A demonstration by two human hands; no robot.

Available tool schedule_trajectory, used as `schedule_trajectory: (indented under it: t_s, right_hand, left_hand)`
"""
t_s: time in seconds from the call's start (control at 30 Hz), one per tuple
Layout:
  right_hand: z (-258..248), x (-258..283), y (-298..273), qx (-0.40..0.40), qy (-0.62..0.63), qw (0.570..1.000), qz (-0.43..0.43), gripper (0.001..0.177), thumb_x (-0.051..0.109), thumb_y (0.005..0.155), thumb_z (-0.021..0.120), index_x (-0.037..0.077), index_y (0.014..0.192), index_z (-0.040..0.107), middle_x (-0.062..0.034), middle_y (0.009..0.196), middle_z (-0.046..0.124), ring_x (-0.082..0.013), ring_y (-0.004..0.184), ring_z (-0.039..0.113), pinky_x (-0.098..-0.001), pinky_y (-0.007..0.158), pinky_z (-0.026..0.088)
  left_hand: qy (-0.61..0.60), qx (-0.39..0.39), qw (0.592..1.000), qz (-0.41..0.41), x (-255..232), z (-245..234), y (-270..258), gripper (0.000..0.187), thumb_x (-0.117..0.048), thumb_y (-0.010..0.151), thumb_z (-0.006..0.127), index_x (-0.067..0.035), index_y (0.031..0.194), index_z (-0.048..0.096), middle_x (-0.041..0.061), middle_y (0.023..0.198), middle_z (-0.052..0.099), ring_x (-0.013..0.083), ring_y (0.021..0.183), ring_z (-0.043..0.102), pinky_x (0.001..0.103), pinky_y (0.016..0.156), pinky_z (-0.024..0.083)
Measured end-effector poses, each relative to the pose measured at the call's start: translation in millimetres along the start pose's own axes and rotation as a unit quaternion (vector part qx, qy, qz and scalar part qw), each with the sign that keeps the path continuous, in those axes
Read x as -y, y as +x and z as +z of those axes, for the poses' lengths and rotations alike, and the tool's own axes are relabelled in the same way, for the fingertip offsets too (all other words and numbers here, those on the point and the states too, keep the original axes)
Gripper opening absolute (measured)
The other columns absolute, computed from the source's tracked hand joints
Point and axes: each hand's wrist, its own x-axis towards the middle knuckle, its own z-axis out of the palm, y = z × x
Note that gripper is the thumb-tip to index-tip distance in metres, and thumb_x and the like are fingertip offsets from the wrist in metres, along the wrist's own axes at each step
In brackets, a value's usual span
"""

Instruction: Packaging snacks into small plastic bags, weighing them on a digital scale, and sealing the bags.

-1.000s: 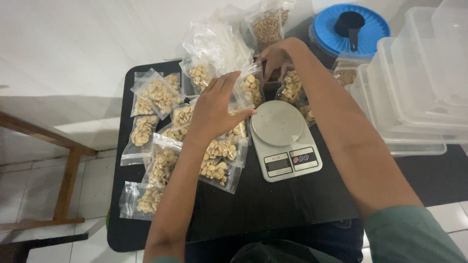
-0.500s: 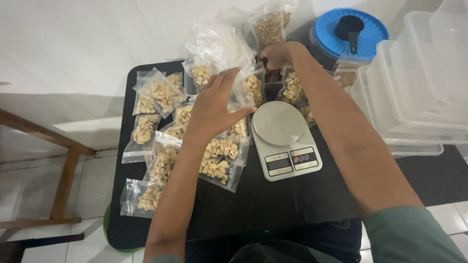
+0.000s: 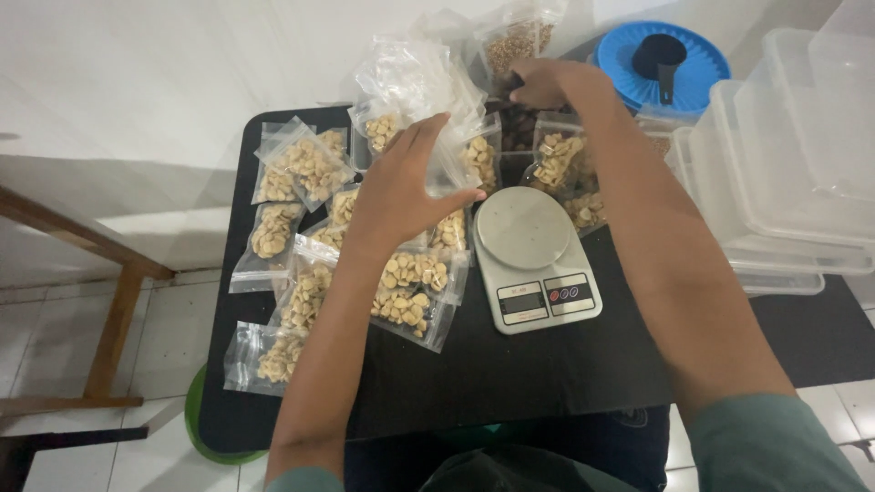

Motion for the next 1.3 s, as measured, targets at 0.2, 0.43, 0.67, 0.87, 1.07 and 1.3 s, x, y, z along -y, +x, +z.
schedule_trajectory:
  t_s: [0.2,0.43,0.67,0.87,1.07,1.3]
  right_hand:
    - [3.5,-13.1,-30.3,-0.094,0.031,0.994,-0.048,0.051,0.027,0.113,0.040,0.008,0.158,0.028,-0.0188,0.136,0.042,-0.0369,0.109,0.041,-0.0553,0.089,0.036]
    - [23.1,24.3,-126.2,-0.097,0.093,0.983,-0.123,0.023,0.018,0.110,0.047,0.007,0.129,0.051,-0.0110,0.112,0.064,-0.0222,0.088,0.063,-0.0364,0.078,0.051]
    - [36.0,32.7,-162.3,-0.079,0.117,0.973,-0.183,0.027,0.023,0.108,0.044,0.002,0.118,0.056,-0.0163,0.096,0.060,-0.0411,0.086,0.066,-0.0499,0.073,0.051]
    - [43.9,28.1,-162.5,-0.092,0.078,0.978,-0.173,0.025,0.023,0.107,0.047,0.002,0.112,0.059,-0.0126,0.087,0.060,-0.0363,0.074,0.067,-0.0448,0.063,0.051]
    - [39.3,33.6,-177.6,-0.098,0.043,0.974,-0.199,0.030,0.024,0.108,0.046,-0.002,0.115,0.060,-0.0113,0.082,0.056,-0.0338,0.063,0.063,-0.0428,0.054,0.047]
    - [41.1,37.4,-177.1,-0.093,0.069,0.968,-0.221,0.025,0.018,0.105,0.050,-0.003,0.111,0.061,-0.0133,0.078,0.059,-0.0415,0.062,0.066,-0.0437,0.048,0.047]
  left_hand:
    - [0.001,0.003,1.000,-0.014,-0.8,-8.7,-1.1,0.095,-0.066,0.086,0.074,-0.015,0.157,0.036,0.013,0.158,0.046,0.0368,0.142,0.047,0.060,0.104,0.047]
    - [0.060,0.018,0.998,0.021,10.5,-1.4,-0.4,0.091,-0.063,0.086,0.077,-0.014,0.154,0.042,0.011,0.156,0.051,0.0354,0.141,0.048,0.060,0.111,0.039]
    - [0.035,-0.025,0.992,0.121,-2.1,-2.1,-6.4,0.088,-0.054,0.080,0.090,-0.009,0.147,0.055,0.015,0.130,0.064,0.0377,0.120,0.064,0.057,0.099,0.050]
    - [0.054,-0.024,0.989,0.136,-8.7,-2.3,-7.0,0.091,-0.054,0.075,0.094,-0.011,0.145,0.056,0.013,0.124,0.067,0.0346,0.114,0.066,0.054,0.094,0.053]
    - [0.053,-0.034,0.986,0.152,-8.3,-0.2,-9.6,0.091,-0.050,0.073,0.095,-0.011,0.145,0.056,0.012,0.127,0.066,0.0329,0.114,0.065,0.053,0.094,0.052]
    - [0.013,-0.033,0.984,0.174,-8.0,0.5,-11.4,0.091,-0.054,0.078,0.092,-0.013,0.149,0.052,0.011,0.129,0.067,0.0310,0.114,0.065,0.052,0.095,0.052]
